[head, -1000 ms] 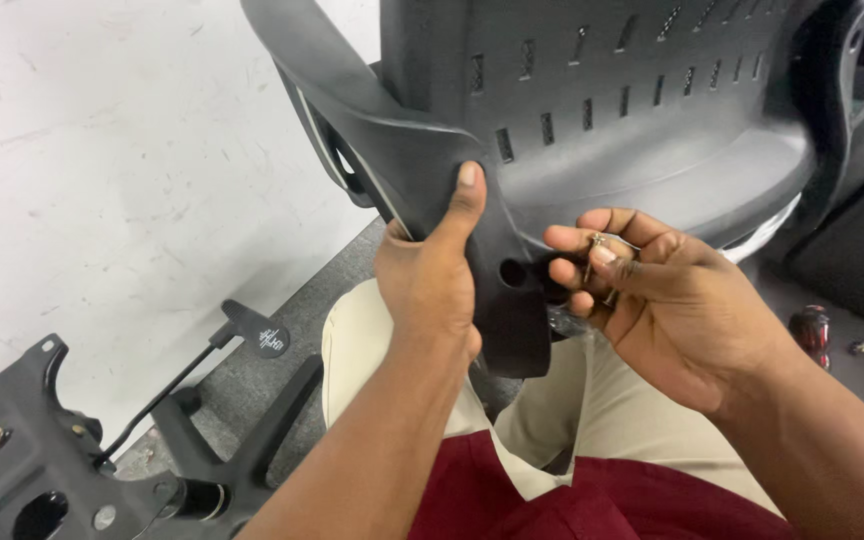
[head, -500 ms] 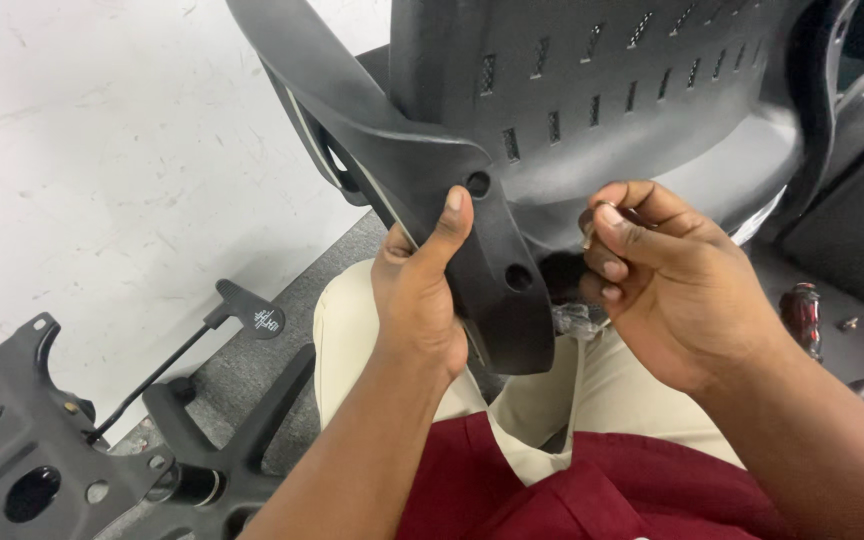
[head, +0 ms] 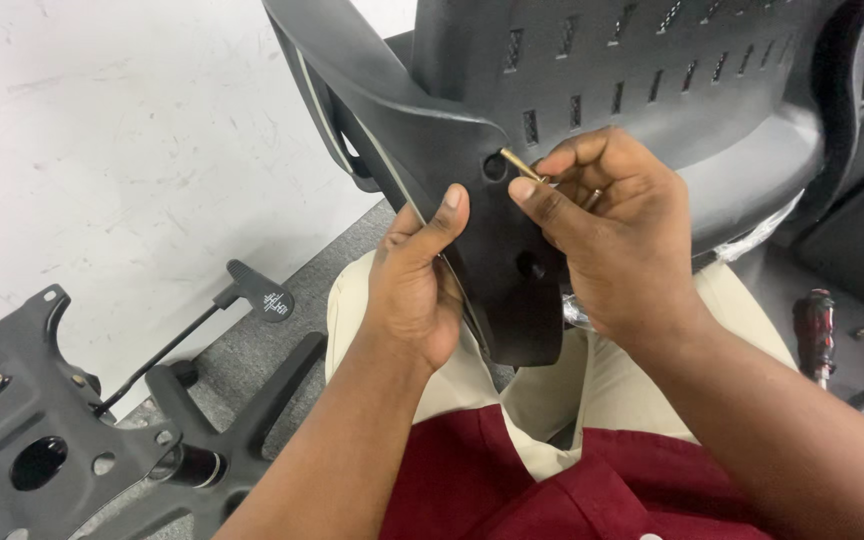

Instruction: The person attaches a black plastic armrest to the side of an office chair seat using a screwdriver and screws. They align the armrest, insert a screw, and tighten it with a screwdriver, repeating the process for a second screw.

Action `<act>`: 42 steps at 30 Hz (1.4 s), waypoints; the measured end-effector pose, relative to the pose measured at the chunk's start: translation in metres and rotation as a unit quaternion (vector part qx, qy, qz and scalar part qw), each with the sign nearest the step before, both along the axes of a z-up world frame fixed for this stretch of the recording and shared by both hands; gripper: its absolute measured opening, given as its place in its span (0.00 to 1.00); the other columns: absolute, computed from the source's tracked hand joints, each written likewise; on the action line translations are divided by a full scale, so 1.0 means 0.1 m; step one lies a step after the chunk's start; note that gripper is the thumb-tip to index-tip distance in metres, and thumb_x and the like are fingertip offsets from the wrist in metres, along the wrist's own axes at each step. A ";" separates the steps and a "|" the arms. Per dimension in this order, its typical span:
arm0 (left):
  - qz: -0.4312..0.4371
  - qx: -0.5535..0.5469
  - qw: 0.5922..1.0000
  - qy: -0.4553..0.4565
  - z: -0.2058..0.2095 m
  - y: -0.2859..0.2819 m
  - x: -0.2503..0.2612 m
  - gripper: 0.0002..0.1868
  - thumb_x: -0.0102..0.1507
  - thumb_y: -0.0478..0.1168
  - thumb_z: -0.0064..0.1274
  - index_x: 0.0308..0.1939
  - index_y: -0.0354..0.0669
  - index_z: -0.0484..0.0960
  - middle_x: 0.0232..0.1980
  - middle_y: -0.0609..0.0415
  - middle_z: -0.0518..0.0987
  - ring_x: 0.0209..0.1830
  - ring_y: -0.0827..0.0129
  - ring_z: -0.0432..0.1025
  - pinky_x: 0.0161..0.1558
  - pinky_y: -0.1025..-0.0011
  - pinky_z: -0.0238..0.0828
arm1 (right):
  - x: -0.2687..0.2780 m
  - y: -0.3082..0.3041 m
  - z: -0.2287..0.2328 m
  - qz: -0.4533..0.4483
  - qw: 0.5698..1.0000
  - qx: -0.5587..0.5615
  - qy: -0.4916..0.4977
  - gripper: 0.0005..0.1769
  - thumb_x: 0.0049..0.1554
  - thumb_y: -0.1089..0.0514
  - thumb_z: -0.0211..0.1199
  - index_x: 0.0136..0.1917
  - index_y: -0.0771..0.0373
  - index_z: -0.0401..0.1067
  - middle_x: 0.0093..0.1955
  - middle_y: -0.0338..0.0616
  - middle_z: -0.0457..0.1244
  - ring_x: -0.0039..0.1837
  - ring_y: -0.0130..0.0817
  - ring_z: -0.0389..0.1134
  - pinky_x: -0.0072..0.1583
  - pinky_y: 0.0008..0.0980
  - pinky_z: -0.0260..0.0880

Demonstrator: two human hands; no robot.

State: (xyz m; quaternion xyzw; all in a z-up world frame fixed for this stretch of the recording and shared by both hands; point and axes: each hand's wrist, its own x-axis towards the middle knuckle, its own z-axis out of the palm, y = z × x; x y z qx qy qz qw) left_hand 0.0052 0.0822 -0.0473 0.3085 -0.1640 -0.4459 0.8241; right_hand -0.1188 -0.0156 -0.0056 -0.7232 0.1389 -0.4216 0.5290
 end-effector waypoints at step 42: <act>-0.046 0.016 0.999 -0.015 0.21 0.08 0.55 0.37 0.70 0.68 0.33 0.59 0.35 0.68 0.47 0.47 0.78 0.50 0.59 0.74 0.58 0.52 0.73 | 0.40 -0.34 0.18 0.124 0.972 0.191 0.058 0.11 0.53 0.68 0.71 0.46 0.64 0.70 0.45 0.44 0.70 0.45 0.27 0.72 0.49 0.26 0.77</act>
